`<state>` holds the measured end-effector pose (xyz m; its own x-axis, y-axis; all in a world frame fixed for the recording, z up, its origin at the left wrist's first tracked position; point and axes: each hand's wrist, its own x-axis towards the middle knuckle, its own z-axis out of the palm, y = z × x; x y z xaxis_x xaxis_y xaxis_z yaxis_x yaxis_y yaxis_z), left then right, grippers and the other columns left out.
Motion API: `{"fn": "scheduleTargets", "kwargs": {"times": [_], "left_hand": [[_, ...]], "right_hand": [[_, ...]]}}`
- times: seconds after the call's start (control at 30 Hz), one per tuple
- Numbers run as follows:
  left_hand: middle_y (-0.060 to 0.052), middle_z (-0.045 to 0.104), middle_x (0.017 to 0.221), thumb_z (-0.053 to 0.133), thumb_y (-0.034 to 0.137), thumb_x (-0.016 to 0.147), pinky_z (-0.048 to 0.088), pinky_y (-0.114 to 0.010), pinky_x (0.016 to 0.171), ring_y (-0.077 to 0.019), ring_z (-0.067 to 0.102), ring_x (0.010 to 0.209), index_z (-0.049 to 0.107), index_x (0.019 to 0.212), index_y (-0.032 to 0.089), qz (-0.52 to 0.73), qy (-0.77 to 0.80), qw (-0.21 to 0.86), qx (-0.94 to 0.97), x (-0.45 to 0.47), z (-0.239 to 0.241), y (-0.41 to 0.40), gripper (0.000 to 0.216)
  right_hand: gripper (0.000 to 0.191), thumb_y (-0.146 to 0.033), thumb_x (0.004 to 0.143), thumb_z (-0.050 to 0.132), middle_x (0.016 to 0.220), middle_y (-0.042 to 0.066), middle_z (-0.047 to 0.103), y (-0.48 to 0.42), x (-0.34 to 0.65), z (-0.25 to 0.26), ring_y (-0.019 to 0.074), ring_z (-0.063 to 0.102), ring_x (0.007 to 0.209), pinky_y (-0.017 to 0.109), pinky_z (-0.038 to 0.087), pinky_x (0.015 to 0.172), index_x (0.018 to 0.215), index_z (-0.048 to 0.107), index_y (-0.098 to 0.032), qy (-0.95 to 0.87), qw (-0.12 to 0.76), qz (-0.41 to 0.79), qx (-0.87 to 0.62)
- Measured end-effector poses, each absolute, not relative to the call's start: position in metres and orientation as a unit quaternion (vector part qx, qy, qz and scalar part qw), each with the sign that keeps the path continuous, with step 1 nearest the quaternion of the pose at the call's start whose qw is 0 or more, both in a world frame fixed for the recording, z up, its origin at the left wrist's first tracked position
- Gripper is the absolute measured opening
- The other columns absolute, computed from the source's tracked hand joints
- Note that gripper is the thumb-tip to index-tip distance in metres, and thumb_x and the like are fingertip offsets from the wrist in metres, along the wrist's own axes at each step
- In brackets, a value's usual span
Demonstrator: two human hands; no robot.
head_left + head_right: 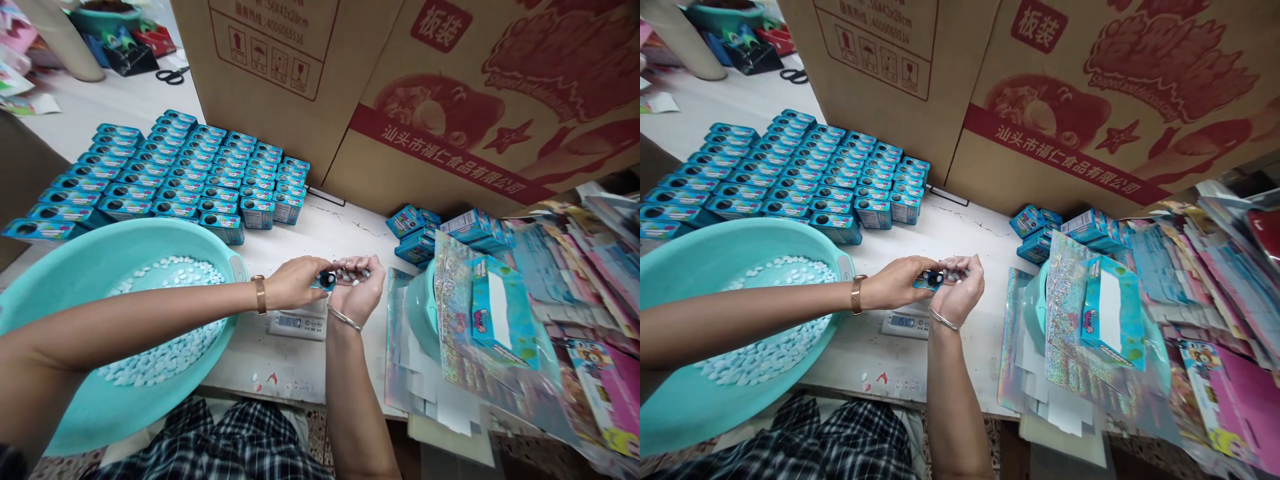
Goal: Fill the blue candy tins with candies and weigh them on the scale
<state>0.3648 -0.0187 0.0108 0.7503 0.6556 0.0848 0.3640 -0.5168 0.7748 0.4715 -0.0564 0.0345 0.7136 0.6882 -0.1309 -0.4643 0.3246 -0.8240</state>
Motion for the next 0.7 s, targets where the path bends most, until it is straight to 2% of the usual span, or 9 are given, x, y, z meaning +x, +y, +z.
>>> {"fn": "scheduleTargets", "kwargs": {"times": [0.2,0.43,0.7], "left_hand": [[-0.007,0.070,0.114,0.067,0.023,0.075,0.050,-0.036,0.088,-0.0253,0.064,0.104,0.062,0.121,0.019,0.190,0.296,0.390,0.851,0.364,0.010,-0.018,0.046],[-0.008,0.070,0.112,0.066,0.023,0.075,0.050,-0.036,0.087,-0.0257,0.064,0.102,0.062,0.119,0.016,0.178,0.301,0.380,0.856,0.363,0.012,-0.020,0.044],[-0.011,0.063,0.127,0.071,0.027,0.076,0.045,-0.039,0.101,-0.0259,0.057,0.118,0.055,0.129,0.013,0.163,0.304,0.369,0.863,0.350,0.020,-0.016,0.057]], "right_hand": [[0.029,-0.028,0.083,0.050,0.053,-0.005,0.043,-0.057,0.472,0.035,0.0091,0.046,0.053,0.022,0.044,0.056,0.056,0.043,-0.020,-0.131,0.807,0.351,-0.457],[0.027,-0.029,0.083,0.048,0.052,-0.007,0.039,-0.055,0.477,0.036,0.0068,0.033,0.043,0.021,0.030,0.044,0.058,0.041,-0.019,-0.080,0.805,0.398,-0.433],[0.024,-0.028,0.081,0.049,0.053,-0.009,0.039,-0.067,0.507,0.045,0.0059,0.033,0.041,0.019,0.028,0.042,0.062,0.037,-0.020,-0.025,0.804,0.493,-0.332]]}}
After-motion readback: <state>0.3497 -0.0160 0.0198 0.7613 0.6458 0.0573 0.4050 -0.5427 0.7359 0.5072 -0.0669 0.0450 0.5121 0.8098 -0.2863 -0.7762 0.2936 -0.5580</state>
